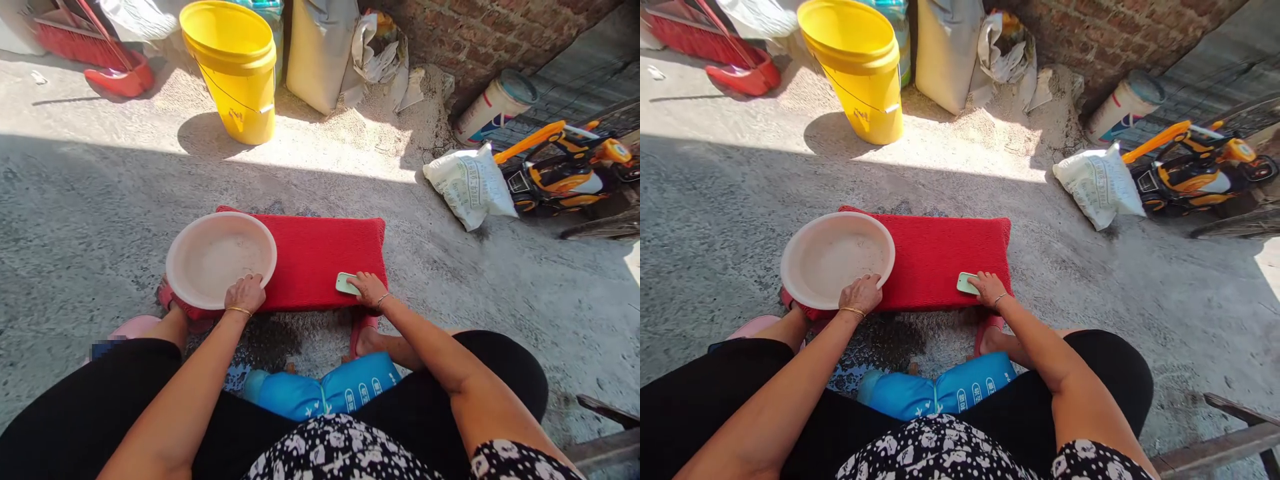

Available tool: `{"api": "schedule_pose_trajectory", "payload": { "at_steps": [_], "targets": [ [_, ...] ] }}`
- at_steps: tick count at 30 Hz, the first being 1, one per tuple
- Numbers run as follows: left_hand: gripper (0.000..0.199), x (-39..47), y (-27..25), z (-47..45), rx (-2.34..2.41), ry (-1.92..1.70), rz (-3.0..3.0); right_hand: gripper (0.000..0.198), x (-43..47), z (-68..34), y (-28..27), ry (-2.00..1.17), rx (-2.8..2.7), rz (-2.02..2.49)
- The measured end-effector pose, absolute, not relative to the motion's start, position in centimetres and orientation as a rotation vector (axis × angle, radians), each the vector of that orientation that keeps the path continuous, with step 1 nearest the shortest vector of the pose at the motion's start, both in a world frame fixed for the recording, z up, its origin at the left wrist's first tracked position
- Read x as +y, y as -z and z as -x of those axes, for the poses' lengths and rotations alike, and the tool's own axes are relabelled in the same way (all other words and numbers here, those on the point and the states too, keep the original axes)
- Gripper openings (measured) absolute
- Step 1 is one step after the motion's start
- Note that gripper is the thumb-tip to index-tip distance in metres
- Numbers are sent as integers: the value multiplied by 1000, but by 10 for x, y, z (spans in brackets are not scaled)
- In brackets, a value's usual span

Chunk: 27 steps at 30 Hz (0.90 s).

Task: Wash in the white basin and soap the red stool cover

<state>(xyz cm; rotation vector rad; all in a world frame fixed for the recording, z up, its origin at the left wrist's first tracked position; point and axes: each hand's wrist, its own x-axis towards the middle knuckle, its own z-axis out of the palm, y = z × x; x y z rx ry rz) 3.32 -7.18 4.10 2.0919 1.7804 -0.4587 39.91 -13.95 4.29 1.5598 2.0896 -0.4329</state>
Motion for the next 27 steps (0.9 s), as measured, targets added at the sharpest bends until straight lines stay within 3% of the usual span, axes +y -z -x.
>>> {"api": "schedule_pose_trajectory", "payload": {
  "at_steps": [7,16,23,27],
  "targets": [
    [40,-69,-44,-33,1778,476,-2066,49,-185,-533,-53,446,1360,-2017],
    [39,-68,-45,-35,1782,507,-2054,51,-174,-489,-39,560,1768,-1879],
    [39,-68,-48,-37,1791,512,-2031,44,-191,-528,-57,386,1297,-1991],
    [38,-74,-50,-37,1784,463,-2037,42,-161,-461,-60,377,1705,-1869]
  ]
}}
